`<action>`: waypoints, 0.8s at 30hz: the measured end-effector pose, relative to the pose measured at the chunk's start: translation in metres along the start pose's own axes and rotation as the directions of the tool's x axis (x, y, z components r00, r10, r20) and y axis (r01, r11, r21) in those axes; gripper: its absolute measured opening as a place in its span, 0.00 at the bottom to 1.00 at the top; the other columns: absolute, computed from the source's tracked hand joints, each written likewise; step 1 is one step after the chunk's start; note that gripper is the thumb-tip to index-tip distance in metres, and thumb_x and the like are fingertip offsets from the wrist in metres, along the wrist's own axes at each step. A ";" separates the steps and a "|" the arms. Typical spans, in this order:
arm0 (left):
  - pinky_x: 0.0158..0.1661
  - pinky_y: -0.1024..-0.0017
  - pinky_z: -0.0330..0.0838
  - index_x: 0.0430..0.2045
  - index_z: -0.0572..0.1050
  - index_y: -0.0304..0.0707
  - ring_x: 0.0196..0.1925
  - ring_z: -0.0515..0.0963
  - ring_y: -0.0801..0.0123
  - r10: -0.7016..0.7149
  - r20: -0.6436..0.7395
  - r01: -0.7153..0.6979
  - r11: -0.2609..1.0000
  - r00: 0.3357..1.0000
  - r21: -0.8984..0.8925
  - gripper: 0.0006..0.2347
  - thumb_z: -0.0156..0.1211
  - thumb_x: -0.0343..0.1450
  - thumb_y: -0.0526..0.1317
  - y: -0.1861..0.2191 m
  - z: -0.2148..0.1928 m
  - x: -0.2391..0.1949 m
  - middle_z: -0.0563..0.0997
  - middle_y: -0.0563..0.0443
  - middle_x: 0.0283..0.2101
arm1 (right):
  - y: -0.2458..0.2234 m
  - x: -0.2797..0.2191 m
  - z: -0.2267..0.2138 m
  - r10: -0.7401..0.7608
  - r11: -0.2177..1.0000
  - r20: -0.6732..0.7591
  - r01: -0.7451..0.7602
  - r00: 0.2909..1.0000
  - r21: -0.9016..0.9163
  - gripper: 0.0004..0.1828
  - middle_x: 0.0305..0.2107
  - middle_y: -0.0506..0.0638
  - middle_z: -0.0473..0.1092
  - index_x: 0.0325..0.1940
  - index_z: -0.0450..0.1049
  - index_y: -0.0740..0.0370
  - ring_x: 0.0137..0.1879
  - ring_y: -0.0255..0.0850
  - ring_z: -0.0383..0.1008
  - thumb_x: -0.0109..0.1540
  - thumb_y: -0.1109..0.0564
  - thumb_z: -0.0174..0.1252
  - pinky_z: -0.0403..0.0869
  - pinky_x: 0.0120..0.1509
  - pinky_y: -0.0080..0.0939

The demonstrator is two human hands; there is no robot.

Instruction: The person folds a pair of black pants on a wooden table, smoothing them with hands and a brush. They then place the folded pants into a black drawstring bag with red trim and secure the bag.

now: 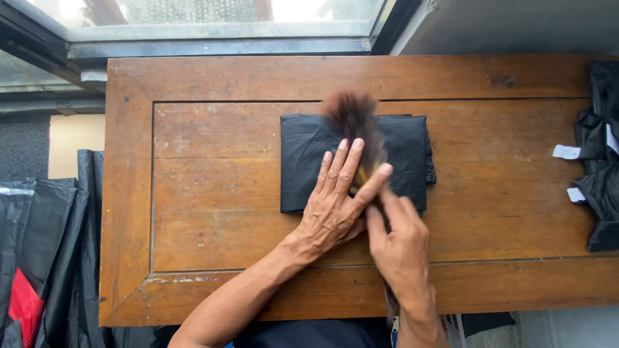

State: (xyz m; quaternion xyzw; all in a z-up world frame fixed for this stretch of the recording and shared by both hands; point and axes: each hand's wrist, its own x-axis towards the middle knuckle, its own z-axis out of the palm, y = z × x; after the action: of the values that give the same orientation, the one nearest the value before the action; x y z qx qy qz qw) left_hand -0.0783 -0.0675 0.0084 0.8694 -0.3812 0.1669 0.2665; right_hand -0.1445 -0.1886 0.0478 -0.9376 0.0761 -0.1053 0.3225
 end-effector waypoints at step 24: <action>0.67 0.58 0.41 0.66 0.45 0.40 0.74 0.43 0.57 -0.593 0.229 0.578 0.503 0.772 -0.643 0.39 0.51 0.64 0.60 -0.066 -0.060 0.016 0.44 0.38 0.71 | 0.005 -0.041 0.007 0.264 0.956 -0.222 -0.225 0.938 0.187 0.28 0.61 0.63 0.61 0.68 0.56 0.66 0.67 0.53 0.62 0.66 0.50 0.39 0.63 0.65 0.43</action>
State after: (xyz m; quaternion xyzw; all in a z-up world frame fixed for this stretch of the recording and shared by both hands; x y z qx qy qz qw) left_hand -0.0240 -0.0039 0.0424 0.7829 -0.0953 -0.0758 0.6101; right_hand -0.1831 -0.1791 0.0332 -0.8719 0.2229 -0.1850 0.3948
